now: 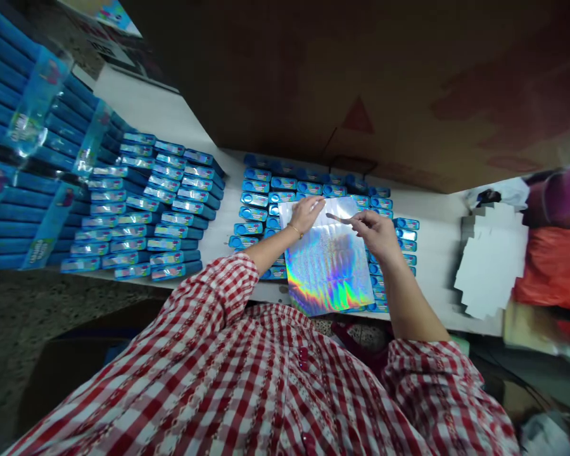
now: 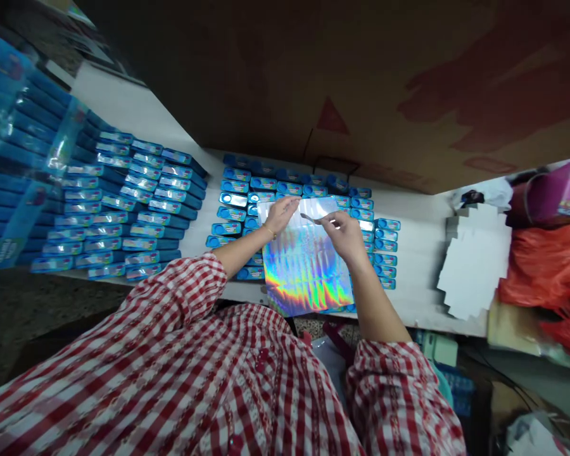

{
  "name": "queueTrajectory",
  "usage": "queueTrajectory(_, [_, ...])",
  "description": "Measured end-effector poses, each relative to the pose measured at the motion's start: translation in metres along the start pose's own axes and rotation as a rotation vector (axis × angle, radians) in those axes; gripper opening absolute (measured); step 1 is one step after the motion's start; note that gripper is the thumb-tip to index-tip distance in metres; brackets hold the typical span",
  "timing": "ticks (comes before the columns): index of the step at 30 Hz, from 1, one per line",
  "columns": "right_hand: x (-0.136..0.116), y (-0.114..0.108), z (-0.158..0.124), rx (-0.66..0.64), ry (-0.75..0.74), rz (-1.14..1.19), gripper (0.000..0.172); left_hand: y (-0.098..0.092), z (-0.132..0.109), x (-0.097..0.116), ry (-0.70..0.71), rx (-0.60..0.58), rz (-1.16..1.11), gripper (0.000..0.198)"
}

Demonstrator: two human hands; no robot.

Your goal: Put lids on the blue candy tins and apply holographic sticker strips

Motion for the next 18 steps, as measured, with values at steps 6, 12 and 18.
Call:
queueTrajectory(6, [0.006, 0.065, -0.010, 0.071, 0.245, 0.380, 0.028, -0.040, -0.053, -0.045, -0.299, -0.125, -0.589, 0.037])
queueTrajectory(12, [-0.007, 0.174, -0.032, 0.091, 0.320, 0.453, 0.030, -0.145, -0.095, -0.097, -0.317, 0.138, -0.574, 0.029])
queueTrajectory(18, [-0.028, 0.254, -0.039, 0.069, 0.194, 0.234, 0.026, -0.221, -0.113, -0.146, -0.356, 0.369, -0.366, 0.025])
Point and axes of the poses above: each hand's wrist, its own z-axis towards the middle knuckle, its own y-axis out of the palm, x = y × z, the point moved 9 cm from there along z, towards the middle knuckle, and after that the axes turned 15 degrees about -y, right-handed, at the moved point
